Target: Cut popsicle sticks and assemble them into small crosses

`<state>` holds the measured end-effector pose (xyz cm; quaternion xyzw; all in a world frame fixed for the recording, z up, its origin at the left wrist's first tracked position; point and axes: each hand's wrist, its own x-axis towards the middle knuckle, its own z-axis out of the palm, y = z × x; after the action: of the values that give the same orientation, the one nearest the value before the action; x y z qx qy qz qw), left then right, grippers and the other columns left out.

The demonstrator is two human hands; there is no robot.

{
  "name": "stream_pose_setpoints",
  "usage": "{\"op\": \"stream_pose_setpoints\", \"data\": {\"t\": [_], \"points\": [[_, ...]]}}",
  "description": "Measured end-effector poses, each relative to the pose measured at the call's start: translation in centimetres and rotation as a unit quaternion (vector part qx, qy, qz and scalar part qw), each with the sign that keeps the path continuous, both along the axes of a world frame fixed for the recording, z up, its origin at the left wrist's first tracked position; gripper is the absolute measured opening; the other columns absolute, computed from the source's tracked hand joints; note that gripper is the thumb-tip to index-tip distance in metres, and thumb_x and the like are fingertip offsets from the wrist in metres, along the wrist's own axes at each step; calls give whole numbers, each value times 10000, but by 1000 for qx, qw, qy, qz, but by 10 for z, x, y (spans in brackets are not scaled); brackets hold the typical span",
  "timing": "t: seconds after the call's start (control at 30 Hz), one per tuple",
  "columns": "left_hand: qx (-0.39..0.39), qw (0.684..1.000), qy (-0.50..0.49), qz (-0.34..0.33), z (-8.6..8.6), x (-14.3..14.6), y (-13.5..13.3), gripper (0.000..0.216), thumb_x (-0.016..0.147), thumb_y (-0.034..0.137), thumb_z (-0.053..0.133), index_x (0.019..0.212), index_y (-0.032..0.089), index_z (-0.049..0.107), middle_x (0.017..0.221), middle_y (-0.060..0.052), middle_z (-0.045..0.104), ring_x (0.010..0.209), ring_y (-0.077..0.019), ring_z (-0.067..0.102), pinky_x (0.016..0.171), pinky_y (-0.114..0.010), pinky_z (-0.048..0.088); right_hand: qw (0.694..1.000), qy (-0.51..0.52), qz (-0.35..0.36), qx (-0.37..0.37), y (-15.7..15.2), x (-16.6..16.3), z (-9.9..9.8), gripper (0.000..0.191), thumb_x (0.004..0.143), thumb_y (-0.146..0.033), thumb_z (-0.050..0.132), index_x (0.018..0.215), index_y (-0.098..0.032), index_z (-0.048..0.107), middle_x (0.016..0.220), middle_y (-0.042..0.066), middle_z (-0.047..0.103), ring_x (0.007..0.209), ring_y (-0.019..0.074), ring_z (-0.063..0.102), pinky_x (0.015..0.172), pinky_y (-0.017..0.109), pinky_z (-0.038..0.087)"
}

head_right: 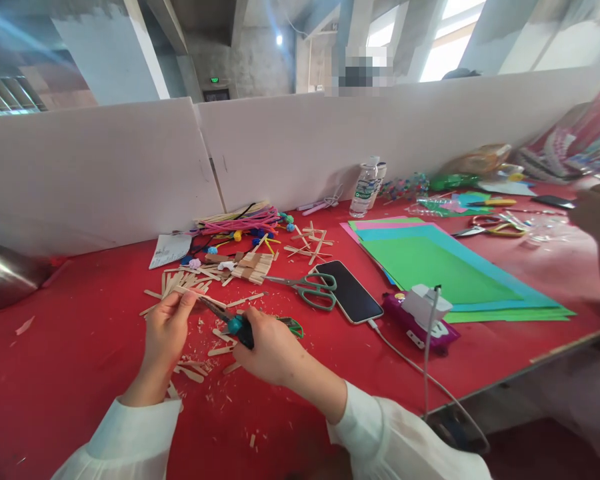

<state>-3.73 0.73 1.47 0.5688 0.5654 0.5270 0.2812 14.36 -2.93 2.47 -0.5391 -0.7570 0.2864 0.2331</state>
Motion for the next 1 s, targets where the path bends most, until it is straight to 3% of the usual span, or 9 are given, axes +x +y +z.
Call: {"op": "stream_pose_setpoints", "data": {"t": [0.53, 0.77, 1.0], "points": [[-6, 997, 67, 34, 2, 9, -6, 292, 806, 423, 473, 819, 178, 631, 803, -39, 670, 770, -180, 600, 725, -274, 466, 999, 22, 25, 12, 0, 3, -9, 117, 708, -180, 502, 766, -192, 400, 688, -3, 477, 589, 109, 397, 538, 213, 249], [39, 988, 133, 66, 7, 13, -9, 259, 811, 380, 458, 778, 187, 628, 762, -36, 674, 726, -169, 582, 693, -253, 454, 999, 16, 32, 17, -1, 3, -9, 102, 728, -181, 482, 785, -186, 397, 726, 12, 487, 615, 119, 407, 563, 224, 272], [63, 988, 124, 66, 6, 12, -7, 265, 797, 366, 478, 766, 166, 648, 713, -36, 673, 663, -152, 587, 640, -230, 452, 999, 30, 36, 11, -1, 3, -10, 128, 728, -184, 489, 767, -194, 368, 706, 0, 467, 599, 115, 399, 555, 221, 272]]}}
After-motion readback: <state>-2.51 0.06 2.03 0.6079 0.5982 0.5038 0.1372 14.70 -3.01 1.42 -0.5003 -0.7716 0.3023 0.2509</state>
